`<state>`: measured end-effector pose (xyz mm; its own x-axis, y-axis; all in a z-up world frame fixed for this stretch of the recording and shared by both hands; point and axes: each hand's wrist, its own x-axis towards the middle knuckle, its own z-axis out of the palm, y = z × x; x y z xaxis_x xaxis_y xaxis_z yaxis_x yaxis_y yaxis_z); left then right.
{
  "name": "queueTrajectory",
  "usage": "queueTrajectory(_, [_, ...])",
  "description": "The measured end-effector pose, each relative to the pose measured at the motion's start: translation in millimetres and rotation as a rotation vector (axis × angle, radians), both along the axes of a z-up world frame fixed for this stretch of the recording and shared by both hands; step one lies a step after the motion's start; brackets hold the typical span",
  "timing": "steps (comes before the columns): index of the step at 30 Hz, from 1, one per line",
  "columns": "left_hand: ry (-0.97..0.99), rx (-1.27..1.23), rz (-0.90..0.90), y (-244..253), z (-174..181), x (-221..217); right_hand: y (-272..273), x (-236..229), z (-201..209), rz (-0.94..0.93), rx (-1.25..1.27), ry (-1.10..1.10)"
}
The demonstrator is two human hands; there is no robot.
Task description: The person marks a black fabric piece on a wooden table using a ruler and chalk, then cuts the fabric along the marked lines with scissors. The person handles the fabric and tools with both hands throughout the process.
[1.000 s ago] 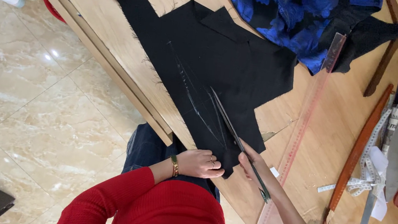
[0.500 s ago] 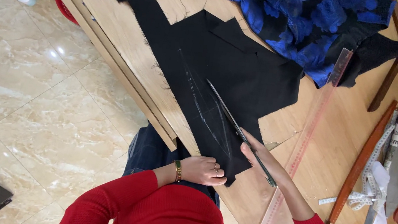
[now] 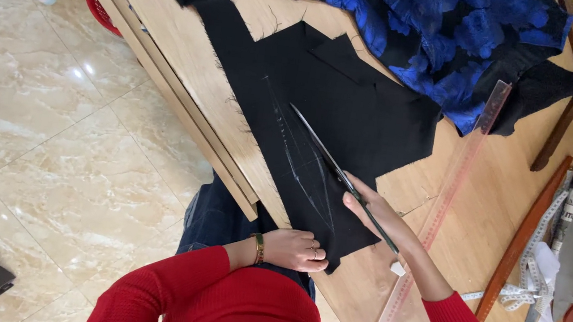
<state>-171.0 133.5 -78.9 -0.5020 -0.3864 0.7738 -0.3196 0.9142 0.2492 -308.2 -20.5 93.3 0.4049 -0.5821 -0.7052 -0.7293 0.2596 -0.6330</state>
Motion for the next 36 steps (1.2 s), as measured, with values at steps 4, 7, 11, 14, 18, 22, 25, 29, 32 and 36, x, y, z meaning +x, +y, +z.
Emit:
queueTrajectory(4, [-0.001,-0.006,0.021,-1,4,2,-6,0,-14,0.017,-0.025,-0.019])
queueTrajectory(7, [0.012,-0.012,0.022,-1,5,2,-5,-12,-36,0.033,-0.02,-0.008])
queueTrajectory(11, [0.005,-0.025,0.03,1,-3,0,-5,-21,-54,-0.042,0.009,0.041])
queueTrajectory(14, [0.006,-0.02,0.017,-1,-1,1,-13,-9,-43,-0.014,0.017,0.049])
queueTrajectory(18, [-0.003,-0.014,0.02,-3,8,5,-21,20,-24,-0.013,0.012,-0.001])
queueTrajectory(22, [0.0,-0.023,0.027,1,-4,0,-28,23,-33,0.022,0.032,0.077])
queueTrajectory(25, [0.013,-0.002,0.01,3,-10,-3,-32,20,-51,0.024,0.066,-0.005])
queueTrajectory(29, [0.004,0.002,0.007,3,-9,-1,-34,24,-60,-0.025,0.093,-0.085])
queueTrajectory(32, [0.005,-0.002,0.009,6,-13,-3,-33,29,-54,-0.045,0.091,-0.106])
queueTrajectory(36, [-0.012,-0.006,-0.01,8,-24,-7,-36,32,-53,-0.052,0.094,-0.106])
